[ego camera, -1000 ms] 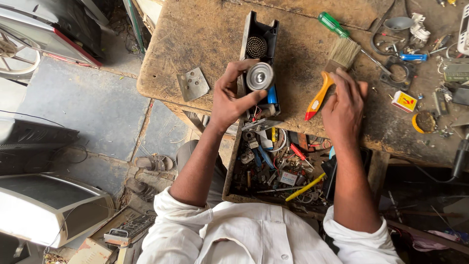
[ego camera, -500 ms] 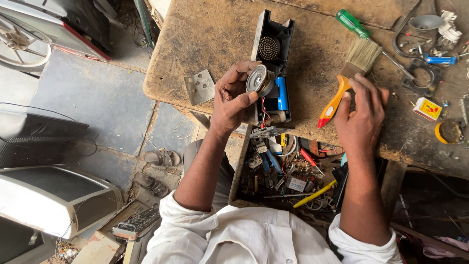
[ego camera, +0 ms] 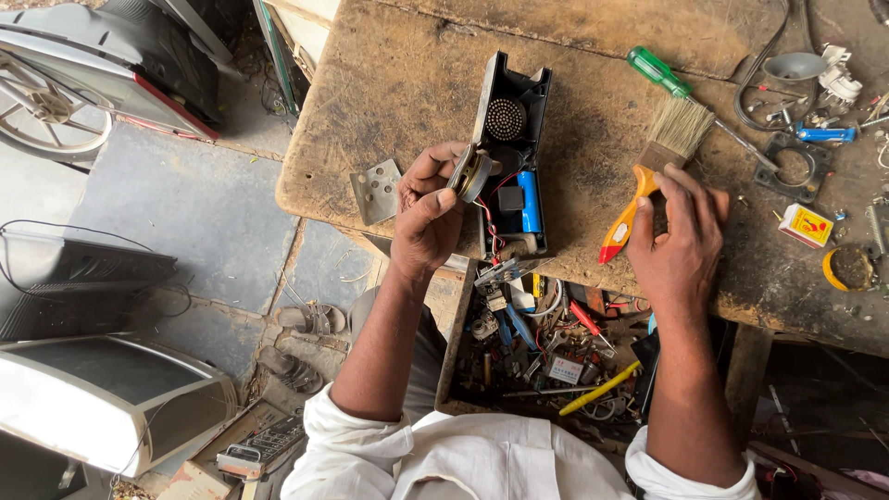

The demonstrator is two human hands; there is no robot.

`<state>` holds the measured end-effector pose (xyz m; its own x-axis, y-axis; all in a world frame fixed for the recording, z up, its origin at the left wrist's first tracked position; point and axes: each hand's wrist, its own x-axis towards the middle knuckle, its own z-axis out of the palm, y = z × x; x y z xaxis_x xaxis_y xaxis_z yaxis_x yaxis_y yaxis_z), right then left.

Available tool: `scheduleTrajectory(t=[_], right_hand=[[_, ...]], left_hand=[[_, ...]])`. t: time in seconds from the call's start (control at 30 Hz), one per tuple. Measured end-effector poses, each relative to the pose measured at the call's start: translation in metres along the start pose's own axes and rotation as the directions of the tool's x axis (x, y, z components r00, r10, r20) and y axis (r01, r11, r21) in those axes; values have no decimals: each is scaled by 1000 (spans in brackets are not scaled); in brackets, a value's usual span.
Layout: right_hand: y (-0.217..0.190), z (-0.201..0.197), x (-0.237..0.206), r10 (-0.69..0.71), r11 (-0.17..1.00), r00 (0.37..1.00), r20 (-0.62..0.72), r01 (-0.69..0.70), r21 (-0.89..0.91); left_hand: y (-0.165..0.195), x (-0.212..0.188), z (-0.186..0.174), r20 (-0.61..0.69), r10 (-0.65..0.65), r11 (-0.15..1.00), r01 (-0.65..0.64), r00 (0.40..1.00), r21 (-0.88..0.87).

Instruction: The person disassembles a small black electronic device using a screwdriver, removes the circuit board, and then reassembles the unit by placing the board back inside and securing the casing. The person also uses a brush to clean the interior of the device.

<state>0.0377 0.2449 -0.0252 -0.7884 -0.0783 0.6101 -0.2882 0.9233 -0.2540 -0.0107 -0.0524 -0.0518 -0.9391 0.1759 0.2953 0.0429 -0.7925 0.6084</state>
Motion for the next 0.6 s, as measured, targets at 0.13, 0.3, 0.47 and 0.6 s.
scheduleTrajectory(t=[0.13, 0.3, 0.47, 0.6], right_hand=[[0, -1, 1, 5, 1000, 1000, 12, -5, -1], [-2, -1, 0, 4, 1000, 1000, 9, -4, 7], [-5, 1, -2, -17, 1000, 1000, -3, 17, 23], [-7, 2, -3, -38, 999, 999, -8, 38, 20]], left_hand=[[-1, 0, 0, -10, -4, 1000, 4, 1000, 15], [0, 0, 1, 4, 20, 997, -20, 1000, 75], [1, 0, 3, 9, 26, 989, -27, 1000, 145], [4, -2, 2, 6, 37, 981, -37, 999, 189]])
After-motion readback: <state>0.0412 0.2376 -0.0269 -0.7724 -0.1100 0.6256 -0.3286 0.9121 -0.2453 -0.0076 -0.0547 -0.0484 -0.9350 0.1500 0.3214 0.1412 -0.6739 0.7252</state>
